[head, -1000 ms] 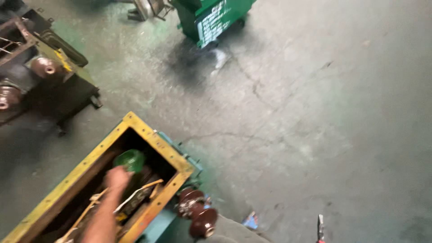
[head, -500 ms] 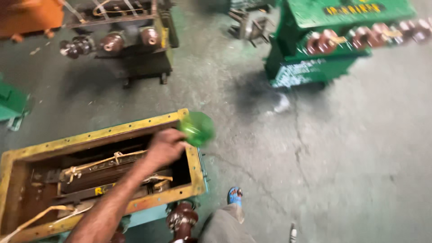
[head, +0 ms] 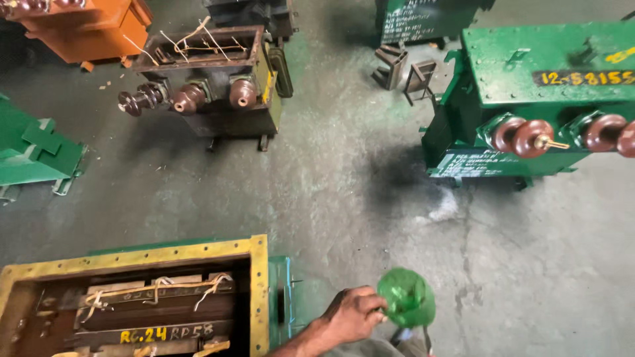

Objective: The person threads a white cable through a yellow electrical box, wraps it around brown insulators, and secures it using pliers. The person then moves to a green workbench to cut a wooden stick and returns to the yellow box to continue threading and securing the cable.

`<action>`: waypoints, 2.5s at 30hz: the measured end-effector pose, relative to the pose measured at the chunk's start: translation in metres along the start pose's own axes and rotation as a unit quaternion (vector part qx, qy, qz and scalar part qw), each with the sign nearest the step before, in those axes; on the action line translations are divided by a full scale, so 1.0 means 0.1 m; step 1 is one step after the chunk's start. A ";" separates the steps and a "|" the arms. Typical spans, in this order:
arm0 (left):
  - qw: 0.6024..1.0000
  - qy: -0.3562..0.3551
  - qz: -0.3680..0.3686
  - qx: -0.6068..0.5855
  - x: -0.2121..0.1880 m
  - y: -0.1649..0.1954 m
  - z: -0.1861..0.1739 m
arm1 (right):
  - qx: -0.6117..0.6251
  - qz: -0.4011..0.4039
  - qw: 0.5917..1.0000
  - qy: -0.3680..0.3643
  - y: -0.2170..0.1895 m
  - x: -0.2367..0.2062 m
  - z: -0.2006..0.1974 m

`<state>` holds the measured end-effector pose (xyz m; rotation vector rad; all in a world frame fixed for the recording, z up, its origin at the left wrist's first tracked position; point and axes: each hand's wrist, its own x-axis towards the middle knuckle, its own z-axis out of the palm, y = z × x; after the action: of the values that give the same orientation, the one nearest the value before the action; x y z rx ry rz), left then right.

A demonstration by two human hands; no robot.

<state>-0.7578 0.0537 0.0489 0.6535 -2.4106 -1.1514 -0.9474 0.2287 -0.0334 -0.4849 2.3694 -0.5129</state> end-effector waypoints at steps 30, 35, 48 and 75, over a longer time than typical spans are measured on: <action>0.965 0.221 -0.132 0.052 4.76 -1.64 -0.68 | 0.165 -0.146 0.975 0.020 -2.95 5.12 -1.54; 0.978 0.163 -0.108 0.072 5.66 -2.01 -1.19 | 0.251 -0.126 0.959 0.025 -3.75 5.81 -1.81; 0.947 0.262 -0.179 0.050 7.83 -2.45 -1.45 | 0.332 -0.254 0.903 -0.100 -5.33 7.41 -2.33; 0.955 0.236 -0.151 0.098 10.97 -6.47 -4.96 | 0.231 -0.187 0.928 -0.224 -10.52 10.13 -0.49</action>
<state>-1.2362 -1.2252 -0.0187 1.2412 -2.0671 -0.7465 -1.4879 -1.1295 -0.0259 -0.7427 1.6508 -0.9875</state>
